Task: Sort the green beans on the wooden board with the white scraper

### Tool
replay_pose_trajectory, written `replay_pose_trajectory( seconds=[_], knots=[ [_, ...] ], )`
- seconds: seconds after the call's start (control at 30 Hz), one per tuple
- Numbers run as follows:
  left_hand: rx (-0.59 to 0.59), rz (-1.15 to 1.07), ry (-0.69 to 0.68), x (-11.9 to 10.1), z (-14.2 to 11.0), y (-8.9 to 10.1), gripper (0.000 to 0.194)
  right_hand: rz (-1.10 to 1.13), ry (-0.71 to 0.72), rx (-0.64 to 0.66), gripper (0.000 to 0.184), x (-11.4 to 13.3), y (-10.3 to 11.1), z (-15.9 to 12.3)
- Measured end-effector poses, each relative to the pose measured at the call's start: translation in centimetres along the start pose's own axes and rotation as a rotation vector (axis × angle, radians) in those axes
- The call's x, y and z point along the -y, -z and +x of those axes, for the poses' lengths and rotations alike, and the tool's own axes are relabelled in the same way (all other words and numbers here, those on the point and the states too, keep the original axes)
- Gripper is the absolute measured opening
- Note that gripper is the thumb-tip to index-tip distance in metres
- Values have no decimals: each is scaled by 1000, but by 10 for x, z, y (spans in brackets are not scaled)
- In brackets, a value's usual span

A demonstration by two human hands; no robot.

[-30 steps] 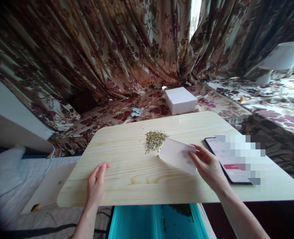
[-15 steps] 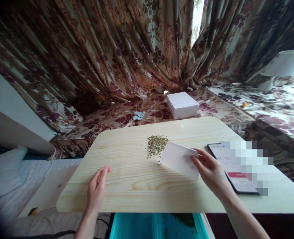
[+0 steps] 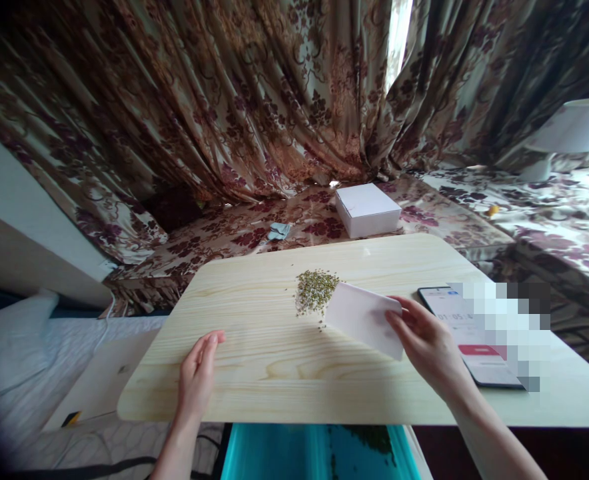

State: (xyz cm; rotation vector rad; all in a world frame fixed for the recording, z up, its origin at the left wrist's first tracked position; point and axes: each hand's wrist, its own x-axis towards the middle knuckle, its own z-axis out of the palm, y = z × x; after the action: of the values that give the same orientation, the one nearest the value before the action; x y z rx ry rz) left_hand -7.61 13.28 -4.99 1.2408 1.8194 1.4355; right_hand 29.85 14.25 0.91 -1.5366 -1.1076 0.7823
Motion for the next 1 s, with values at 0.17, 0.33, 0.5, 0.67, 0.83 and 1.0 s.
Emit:
replay_pose_trajectory(
  seconds=[0.17, 0.33, 0.5, 0.67, 0.83, 1.0],
  knots=[
    [7, -8, -9, 0, 0, 1, 49, -46, 32, 28, 38, 11, -2, -6],
    [11, -12, -17, 0, 1, 0, 48, -46, 35, 34, 39, 12, -5, -8],
    [4, -20, -14, 1, 1, -1, 48, -55, 36, 34, 42, 9, -4, -9],
    [5, -21, -11, 2, 1, 0, 48, -56, 69, 34, 39, 4, -4, -8],
    [7, -16, -10, 2, 1, 0, 48, -77, 76, -18, 39, 0, -1, -6],
    [13, -10, -9, 2, 1, 0, 48, -59, 70, -37, 40, -2, -1, -3]
  ],
)
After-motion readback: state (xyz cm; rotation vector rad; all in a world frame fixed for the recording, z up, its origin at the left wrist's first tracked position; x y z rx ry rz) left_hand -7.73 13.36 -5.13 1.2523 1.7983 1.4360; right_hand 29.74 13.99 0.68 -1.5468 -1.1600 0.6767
